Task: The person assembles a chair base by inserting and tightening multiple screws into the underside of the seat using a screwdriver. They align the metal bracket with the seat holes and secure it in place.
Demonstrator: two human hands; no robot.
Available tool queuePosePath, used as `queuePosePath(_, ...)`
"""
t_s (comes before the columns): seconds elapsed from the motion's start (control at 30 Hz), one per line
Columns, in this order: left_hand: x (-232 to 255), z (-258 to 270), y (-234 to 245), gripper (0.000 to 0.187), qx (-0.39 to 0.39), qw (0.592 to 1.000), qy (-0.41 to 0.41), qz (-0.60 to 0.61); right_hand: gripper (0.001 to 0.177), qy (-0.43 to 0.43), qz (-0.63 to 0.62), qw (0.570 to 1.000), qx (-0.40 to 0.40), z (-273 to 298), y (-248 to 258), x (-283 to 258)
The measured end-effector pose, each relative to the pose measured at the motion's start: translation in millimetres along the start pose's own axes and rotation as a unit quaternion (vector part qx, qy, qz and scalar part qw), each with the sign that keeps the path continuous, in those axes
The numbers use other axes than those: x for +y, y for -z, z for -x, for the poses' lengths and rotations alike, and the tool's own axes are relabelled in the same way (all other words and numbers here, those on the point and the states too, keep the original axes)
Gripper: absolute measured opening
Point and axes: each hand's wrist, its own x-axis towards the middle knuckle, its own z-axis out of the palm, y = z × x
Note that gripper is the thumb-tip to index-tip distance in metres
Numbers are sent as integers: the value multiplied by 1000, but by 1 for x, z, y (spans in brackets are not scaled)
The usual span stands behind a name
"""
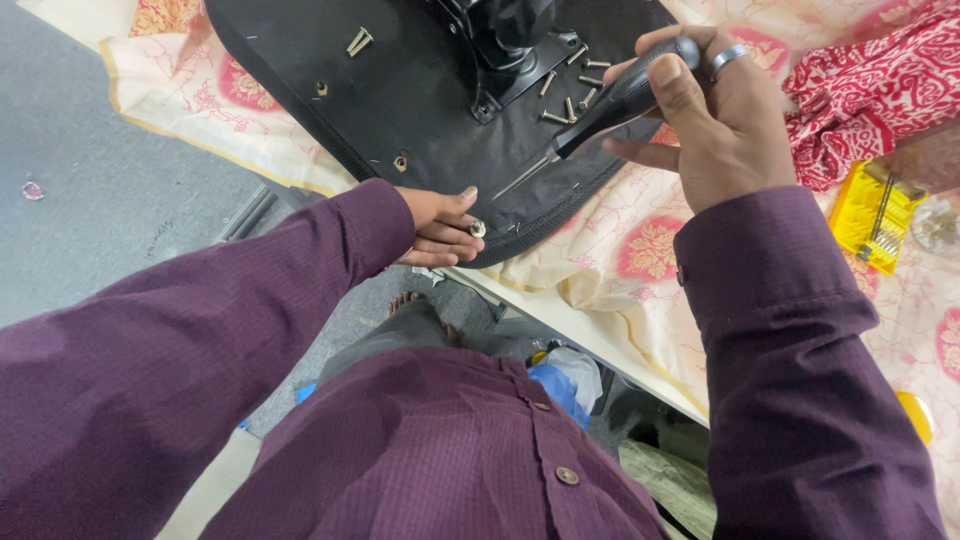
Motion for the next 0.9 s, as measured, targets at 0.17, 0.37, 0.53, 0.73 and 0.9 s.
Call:
queuePosePath(0.17,0,1,1,65,-9,1000,-14,4,25,-22,-1,999,-34,-6,-7,-4)
queuePosePath(0.37,1,-2,0,63,-1,1000,-12,2,33,-30,-41,997,-52,-14,-13,-4)
queuePosePath(0.53,1,-4,1,65,-10,999,-5,33,34,-22,-40,999,-22,-15,-13,-11)
queuePosePath(0.73,-1,-4,4,73,-34,998,-1,47,30,2,-22,999,-35,-15,-16,-27)
queuePosePath(0.9,3,0,2,75,-26,998,20,50,31,-2,-40,998,-48,-23,-20,-32)
